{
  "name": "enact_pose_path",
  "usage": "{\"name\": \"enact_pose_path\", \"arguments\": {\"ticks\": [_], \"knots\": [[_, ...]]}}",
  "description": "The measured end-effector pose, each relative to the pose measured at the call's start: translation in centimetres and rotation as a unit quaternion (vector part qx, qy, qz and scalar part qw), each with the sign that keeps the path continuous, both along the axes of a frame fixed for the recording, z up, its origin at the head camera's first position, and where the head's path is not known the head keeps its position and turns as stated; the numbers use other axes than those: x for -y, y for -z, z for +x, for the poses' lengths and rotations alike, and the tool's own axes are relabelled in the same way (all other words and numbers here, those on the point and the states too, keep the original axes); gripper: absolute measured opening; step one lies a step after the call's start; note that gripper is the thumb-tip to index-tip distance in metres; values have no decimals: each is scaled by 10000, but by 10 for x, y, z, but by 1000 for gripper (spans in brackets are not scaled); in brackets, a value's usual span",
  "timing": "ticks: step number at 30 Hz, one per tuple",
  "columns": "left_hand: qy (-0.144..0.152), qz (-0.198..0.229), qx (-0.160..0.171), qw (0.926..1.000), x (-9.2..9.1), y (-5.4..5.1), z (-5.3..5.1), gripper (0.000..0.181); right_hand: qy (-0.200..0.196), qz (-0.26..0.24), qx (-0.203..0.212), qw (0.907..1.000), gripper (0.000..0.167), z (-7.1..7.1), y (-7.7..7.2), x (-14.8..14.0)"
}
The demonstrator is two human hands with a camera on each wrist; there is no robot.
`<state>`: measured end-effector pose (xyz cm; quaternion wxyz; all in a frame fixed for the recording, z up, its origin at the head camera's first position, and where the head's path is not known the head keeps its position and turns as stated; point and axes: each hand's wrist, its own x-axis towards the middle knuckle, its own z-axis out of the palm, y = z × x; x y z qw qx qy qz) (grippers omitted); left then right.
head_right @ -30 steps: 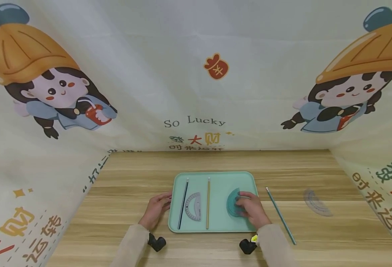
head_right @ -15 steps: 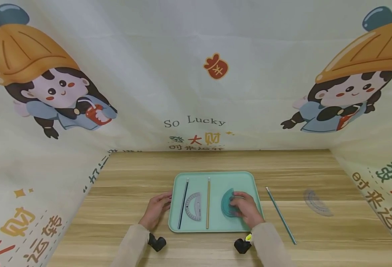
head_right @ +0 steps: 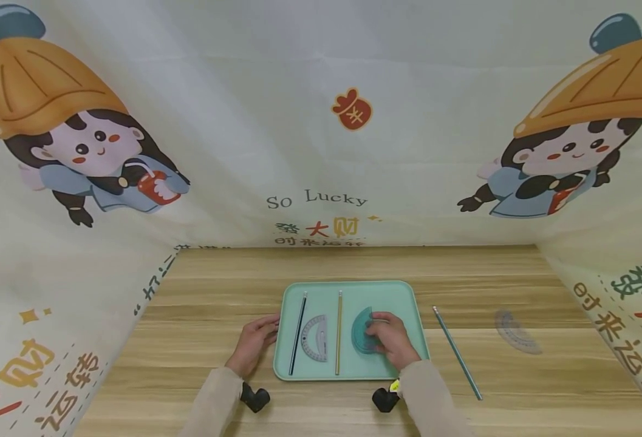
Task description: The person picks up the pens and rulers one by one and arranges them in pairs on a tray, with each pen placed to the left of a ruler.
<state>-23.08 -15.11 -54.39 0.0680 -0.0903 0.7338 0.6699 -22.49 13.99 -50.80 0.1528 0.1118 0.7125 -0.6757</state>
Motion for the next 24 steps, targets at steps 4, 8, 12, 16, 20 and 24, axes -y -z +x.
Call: {"name": "enact_pose_path", "arguments": {"ticks": [4, 8, 12, 16, 20, 24], "knots": [[1, -2, -15, 10000, 1, 1, 0, 36, 22, 5, -12, 10000, 55, -1, 3, 4], [46, 32, -33, 10000, 1, 1, 1, 36, 39, 63, 37, 10000, 56, -3, 5, 6], [47, 30, -31, 10000, 0, -1, 2, 37, 16, 265, 93, 9996, 55, -5, 4, 8], [39, -5, -15, 10000, 0, -2, 1, 37, 18, 592, 101, 9982, 53, -5, 2, 10], [26, -32, 40, 10000, 0, -2, 1, 36, -3, 818, 107, 9966, 52, -5, 2, 12], [22, -21, 36, 10000, 0, 0, 1, 36, 0, 878, 124, 9961, 50, -5, 4, 14]]}}
